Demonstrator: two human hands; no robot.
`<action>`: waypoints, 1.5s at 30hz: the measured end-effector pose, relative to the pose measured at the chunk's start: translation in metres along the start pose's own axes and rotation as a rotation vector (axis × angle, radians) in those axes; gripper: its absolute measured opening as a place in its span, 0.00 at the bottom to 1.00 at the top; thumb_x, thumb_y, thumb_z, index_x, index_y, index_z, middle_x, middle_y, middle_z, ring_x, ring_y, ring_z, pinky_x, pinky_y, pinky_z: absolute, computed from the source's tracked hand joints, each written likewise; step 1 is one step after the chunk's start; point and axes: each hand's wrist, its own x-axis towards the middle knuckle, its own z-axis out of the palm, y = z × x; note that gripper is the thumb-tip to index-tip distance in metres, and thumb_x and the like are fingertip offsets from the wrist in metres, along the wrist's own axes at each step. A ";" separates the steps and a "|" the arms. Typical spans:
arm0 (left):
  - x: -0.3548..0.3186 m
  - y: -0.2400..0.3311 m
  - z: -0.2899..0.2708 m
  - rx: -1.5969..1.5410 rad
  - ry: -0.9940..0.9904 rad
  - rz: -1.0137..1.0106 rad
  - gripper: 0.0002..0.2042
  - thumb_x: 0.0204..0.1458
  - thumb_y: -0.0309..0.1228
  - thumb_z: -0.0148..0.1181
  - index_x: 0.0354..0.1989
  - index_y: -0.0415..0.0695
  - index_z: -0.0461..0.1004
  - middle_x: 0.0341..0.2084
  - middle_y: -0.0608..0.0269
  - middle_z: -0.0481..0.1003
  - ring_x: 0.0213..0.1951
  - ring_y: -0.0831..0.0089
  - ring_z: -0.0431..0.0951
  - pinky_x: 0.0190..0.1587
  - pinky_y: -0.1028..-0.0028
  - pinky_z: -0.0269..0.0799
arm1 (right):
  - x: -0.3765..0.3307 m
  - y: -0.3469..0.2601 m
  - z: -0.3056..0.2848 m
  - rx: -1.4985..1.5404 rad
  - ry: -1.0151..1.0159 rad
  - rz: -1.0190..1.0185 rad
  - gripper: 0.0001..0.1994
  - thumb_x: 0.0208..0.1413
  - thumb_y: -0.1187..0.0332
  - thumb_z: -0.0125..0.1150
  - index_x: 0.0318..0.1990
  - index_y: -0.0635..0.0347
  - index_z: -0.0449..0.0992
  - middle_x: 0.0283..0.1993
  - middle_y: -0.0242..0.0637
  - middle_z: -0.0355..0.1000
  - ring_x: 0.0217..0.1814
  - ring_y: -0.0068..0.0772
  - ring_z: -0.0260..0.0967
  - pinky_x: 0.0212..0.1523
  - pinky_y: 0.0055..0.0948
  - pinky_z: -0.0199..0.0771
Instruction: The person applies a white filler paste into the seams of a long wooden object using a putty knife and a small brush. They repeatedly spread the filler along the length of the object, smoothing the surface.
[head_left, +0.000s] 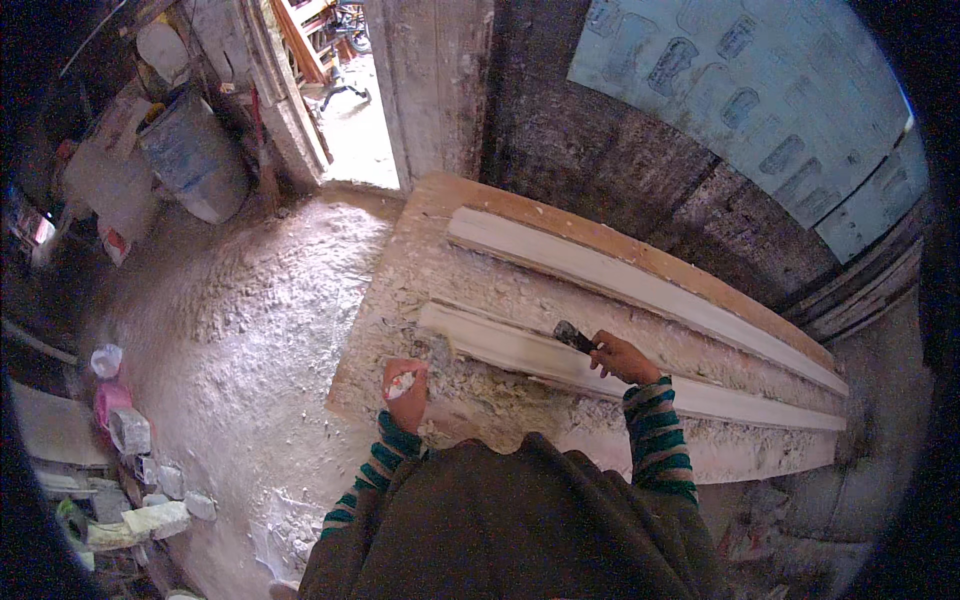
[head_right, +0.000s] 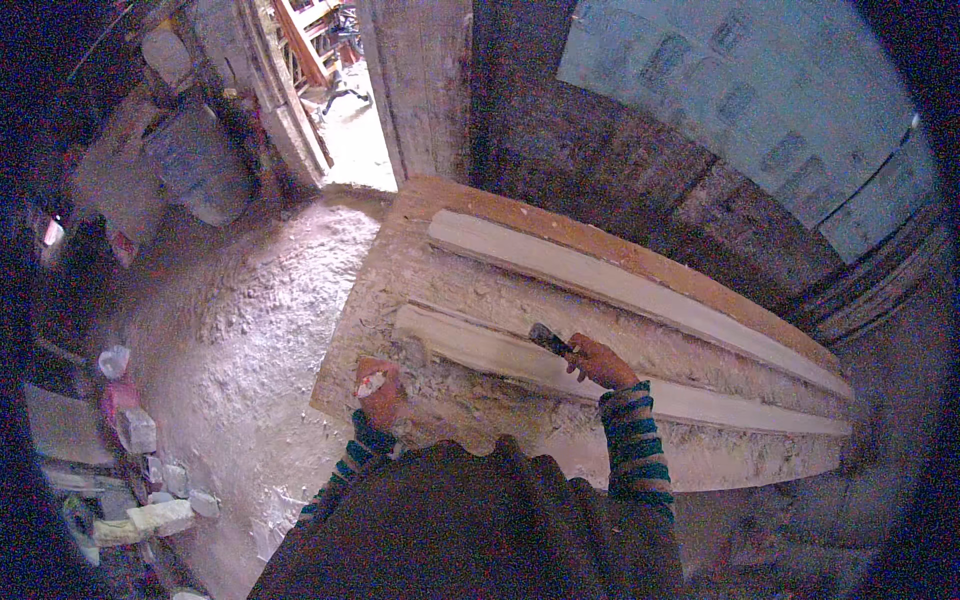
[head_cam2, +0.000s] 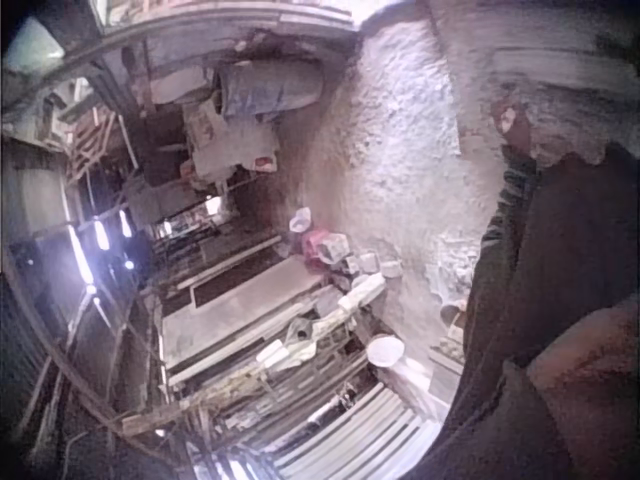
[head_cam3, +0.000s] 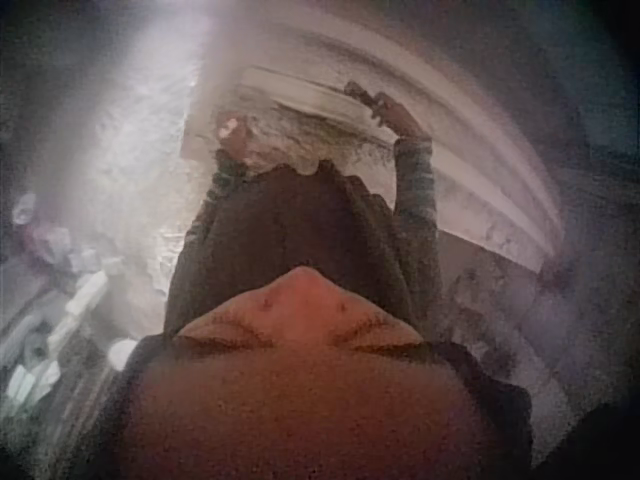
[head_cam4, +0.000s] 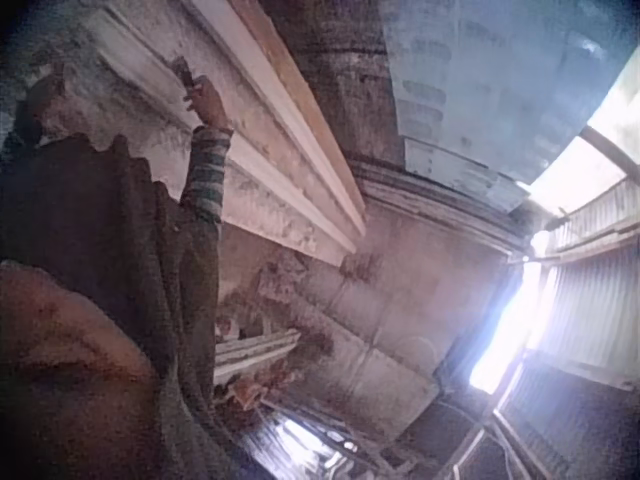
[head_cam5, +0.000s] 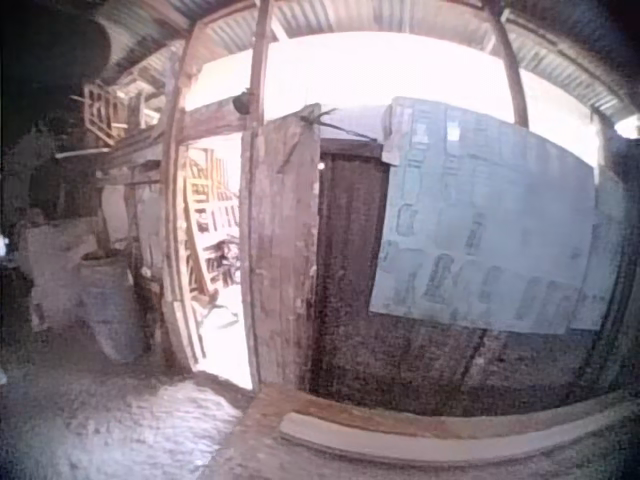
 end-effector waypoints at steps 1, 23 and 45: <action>-0.002 0.002 0.004 -0.120 0.044 -0.119 0.05 0.43 0.17 0.58 0.27 0.41 0.70 0.27 0.60 0.71 0.31 0.69 0.71 0.37 0.73 0.67 | -0.002 0.009 -0.002 -0.038 0.017 0.009 0.08 0.56 0.63 0.51 0.38 0.56 0.64 0.27 0.33 0.70 0.21 0.23 0.63 0.21 0.24 0.63; -0.003 0.047 0.017 0.043 0.252 0.064 0.06 0.43 0.17 0.58 0.27 0.41 0.69 0.27 0.62 0.69 0.33 0.71 0.70 0.39 0.73 0.66 | 0.026 0.043 -0.012 -0.475 0.121 -0.235 0.09 0.54 0.63 0.50 0.39 0.55 0.67 0.24 0.40 0.72 0.23 0.39 0.69 0.26 0.38 0.66; -0.002 0.047 0.017 0.044 0.249 0.097 0.06 0.44 0.18 0.58 0.27 0.42 0.69 0.27 0.63 0.69 0.32 0.73 0.70 0.37 0.75 0.66 | 0.057 0.000 0.044 -0.489 0.163 -0.234 0.10 0.55 0.61 0.49 0.40 0.56 0.63 0.28 0.50 0.70 0.32 0.57 0.68 0.31 0.48 0.64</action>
